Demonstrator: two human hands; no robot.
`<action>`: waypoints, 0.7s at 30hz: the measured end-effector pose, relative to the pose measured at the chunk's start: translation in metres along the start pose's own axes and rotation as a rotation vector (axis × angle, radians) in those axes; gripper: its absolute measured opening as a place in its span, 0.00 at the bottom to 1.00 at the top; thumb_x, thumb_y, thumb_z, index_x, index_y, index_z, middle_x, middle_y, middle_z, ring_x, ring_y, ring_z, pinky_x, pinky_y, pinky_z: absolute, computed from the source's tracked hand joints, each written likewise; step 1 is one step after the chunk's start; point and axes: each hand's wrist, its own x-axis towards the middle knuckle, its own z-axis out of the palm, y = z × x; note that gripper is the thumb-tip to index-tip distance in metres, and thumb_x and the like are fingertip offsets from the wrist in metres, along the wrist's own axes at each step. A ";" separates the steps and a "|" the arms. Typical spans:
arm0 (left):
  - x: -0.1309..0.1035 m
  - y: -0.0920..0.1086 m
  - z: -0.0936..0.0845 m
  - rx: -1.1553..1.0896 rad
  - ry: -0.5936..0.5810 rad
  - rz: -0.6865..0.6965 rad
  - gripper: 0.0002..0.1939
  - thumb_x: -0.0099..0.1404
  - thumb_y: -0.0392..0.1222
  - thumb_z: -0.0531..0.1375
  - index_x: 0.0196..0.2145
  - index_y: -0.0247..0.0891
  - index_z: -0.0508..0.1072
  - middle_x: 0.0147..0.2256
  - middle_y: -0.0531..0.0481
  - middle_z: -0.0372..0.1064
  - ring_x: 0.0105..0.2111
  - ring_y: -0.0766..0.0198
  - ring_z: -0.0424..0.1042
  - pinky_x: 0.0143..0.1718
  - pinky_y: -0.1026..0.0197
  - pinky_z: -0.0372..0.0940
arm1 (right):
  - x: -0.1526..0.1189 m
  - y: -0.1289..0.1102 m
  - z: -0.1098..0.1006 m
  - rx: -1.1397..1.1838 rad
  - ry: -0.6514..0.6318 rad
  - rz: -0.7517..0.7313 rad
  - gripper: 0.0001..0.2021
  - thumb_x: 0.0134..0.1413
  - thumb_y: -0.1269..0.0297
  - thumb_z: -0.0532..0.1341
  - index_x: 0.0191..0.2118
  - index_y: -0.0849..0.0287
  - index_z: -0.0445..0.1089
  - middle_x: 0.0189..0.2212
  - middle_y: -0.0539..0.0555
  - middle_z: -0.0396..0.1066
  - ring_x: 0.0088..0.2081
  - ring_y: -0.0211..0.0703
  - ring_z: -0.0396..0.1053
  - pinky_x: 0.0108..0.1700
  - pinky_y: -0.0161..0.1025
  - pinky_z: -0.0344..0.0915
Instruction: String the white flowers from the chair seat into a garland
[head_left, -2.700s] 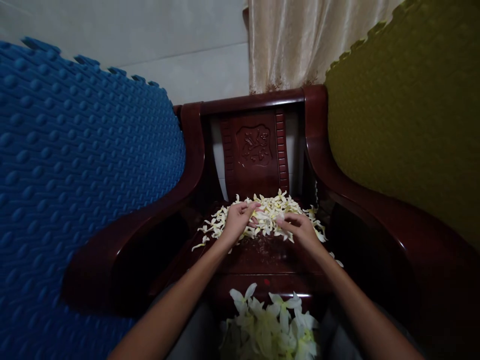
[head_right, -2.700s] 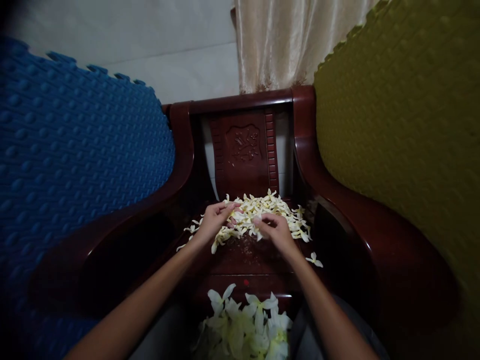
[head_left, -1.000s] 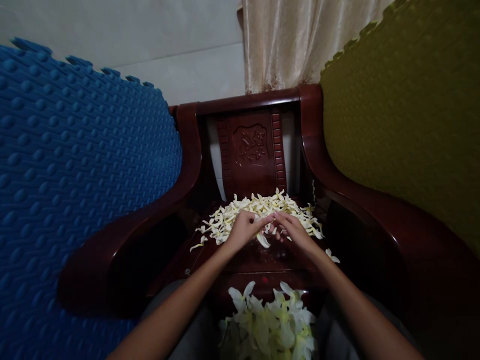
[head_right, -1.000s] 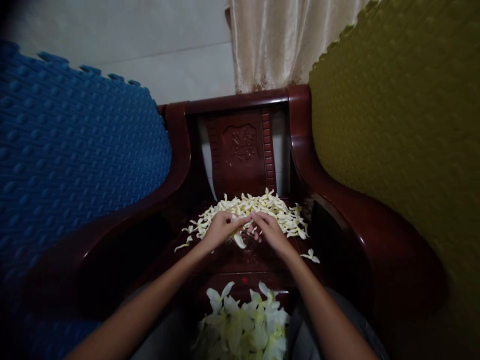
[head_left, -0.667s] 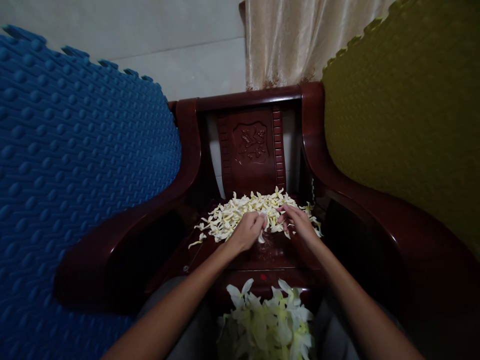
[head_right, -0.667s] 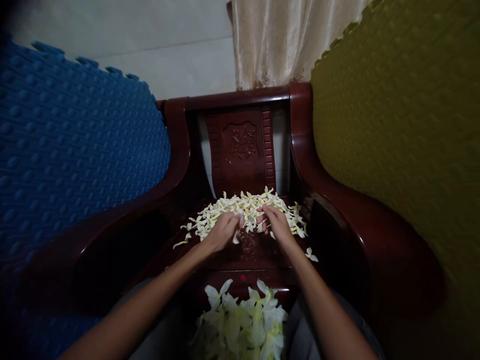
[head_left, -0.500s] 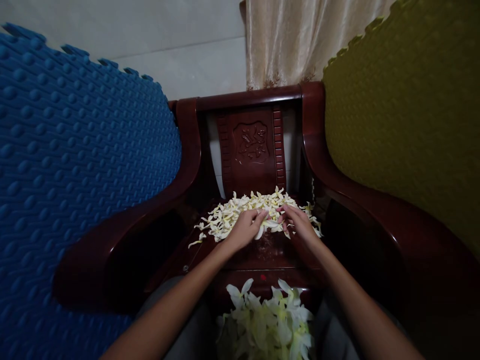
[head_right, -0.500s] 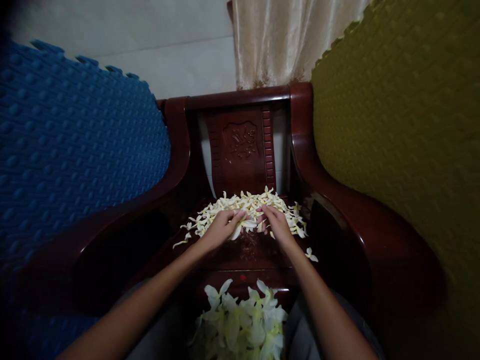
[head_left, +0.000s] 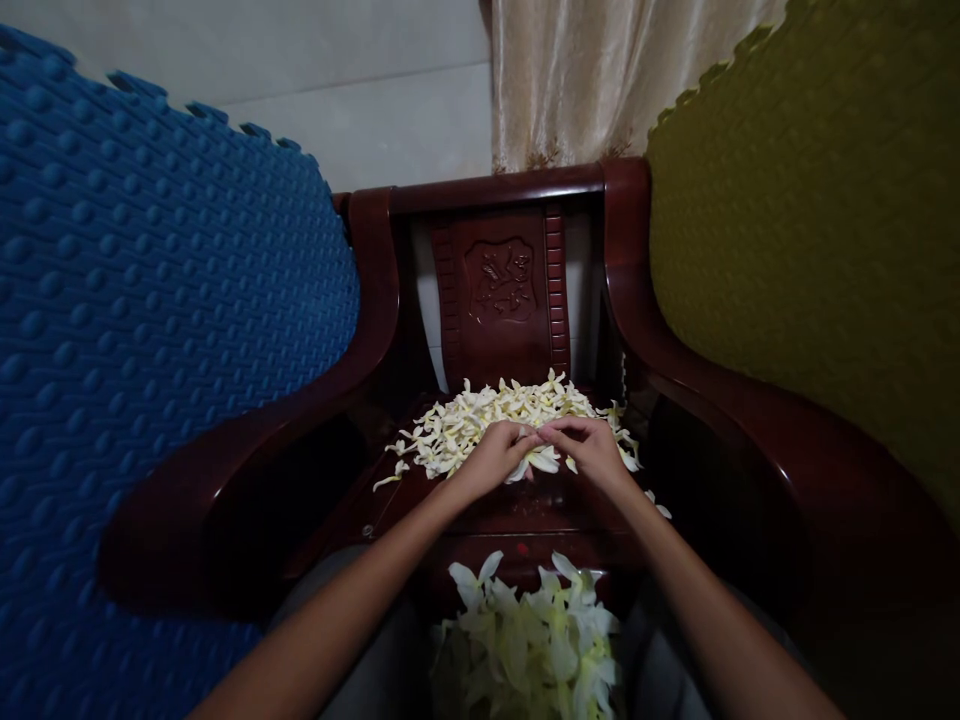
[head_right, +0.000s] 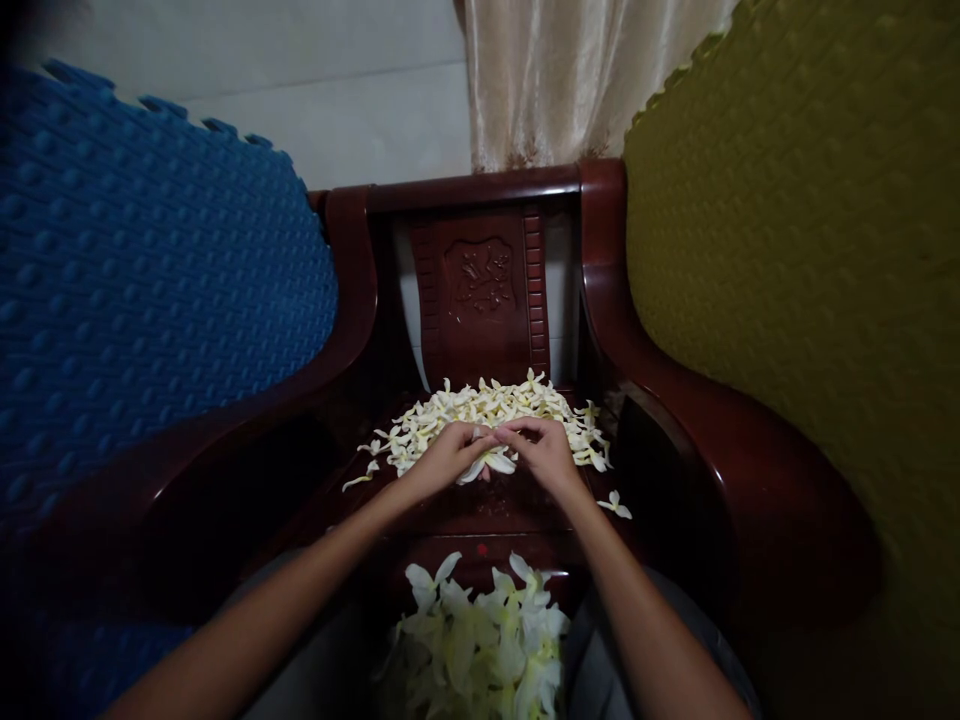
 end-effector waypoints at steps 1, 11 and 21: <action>0.001 -0.001 0.001 -0.011 0.005 0.001 0.22 0.64 0.56 0.53 0.29 0.34 0.75 0.18 0.51 0.70 0.16 0.67 0.64 0.20 0.67 0.56 | 0.001 0.001 -0.001 0.008 0.019 0.001 0.13 0.35 0.54 0.71 0.25 0.59 0.77 0.20 0.51 0.70 0.20 0.38 0.62 0.23 0.37 0.58; -0.006 0.008 -0.028 -0.131 -0.269 -0.029 0.28 0.57 0.64 0.57 0.32 0.33 0.79 0.24 0.44 0.74 0.22 0.63 0.70 0.23 0.65 0.61 | 0.007 -0.004 -0.031 0.130 0.168 0.097 0.17 0.38 0.51 0.70 0.27 0.61 0.75 0.20 0.50 0.68 0.19 0.34 0.58 0.21 0.34 0.53; 0.001 0.008 -0.026 -0.294 -0.100 -0.126 0.34 0.59 0.68 0.53 0.31 0.30 0.77 0.26 0.41 0.75 0.25 0.64 0.72 0.29 0.63 0.65 | 0.011 0.012 -0.027 -0.185 0.003 0.111 0.24 0.57 0.42 0.51 0.29 0.60 0.68 0.16 0.47 0.61 0.16 0.34 0.56 0.21 0.33 0.55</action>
